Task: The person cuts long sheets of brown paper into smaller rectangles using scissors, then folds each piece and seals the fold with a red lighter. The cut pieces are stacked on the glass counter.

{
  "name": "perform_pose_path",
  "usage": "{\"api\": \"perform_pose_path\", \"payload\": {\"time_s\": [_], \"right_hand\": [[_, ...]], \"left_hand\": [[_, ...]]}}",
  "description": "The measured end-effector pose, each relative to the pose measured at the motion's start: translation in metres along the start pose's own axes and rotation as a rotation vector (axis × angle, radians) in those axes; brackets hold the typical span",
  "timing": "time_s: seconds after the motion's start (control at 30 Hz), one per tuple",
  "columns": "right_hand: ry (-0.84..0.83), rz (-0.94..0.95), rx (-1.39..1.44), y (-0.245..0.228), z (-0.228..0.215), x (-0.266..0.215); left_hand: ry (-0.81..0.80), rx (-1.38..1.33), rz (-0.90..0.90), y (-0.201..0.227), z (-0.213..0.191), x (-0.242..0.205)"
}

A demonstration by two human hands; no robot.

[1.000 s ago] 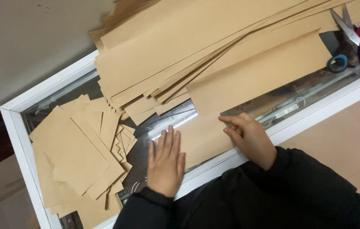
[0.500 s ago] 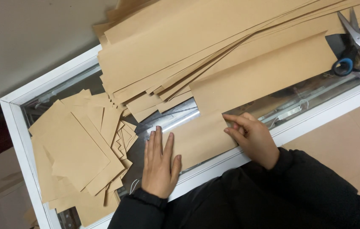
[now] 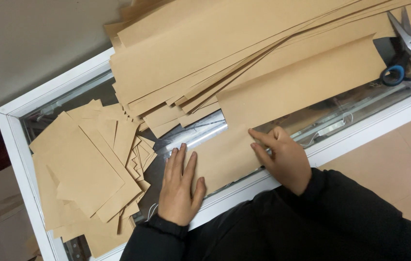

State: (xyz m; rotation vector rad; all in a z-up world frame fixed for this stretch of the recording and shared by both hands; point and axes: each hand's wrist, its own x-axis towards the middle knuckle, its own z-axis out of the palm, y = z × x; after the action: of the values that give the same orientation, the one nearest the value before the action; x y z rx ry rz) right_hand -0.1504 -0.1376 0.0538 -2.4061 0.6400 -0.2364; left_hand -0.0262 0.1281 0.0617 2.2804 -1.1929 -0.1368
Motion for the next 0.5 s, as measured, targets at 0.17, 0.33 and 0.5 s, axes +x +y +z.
{"api": "perform_pose_path", "payload": {"time_s": [0.17, 0.33, 0.5], "right_hand": [[0.043, -0.053, -0.076, -0.007, -0.002, -0.002], [-0.068, 0.1, -0.01, -0.006, -0.008, 0.002], [-0.037, 0.087, 0.017, -0.006, -0.008, 0.001]], "left_hand": [[0.027, 0.138, -0.04, 0.009, -0.011, 0.017], [-0.238, 0.076, -0.273, 0.0, -0.021, 0.042], [-0.286, 0.007, -0.394, -0.034, 0.0, 0.054]]}}
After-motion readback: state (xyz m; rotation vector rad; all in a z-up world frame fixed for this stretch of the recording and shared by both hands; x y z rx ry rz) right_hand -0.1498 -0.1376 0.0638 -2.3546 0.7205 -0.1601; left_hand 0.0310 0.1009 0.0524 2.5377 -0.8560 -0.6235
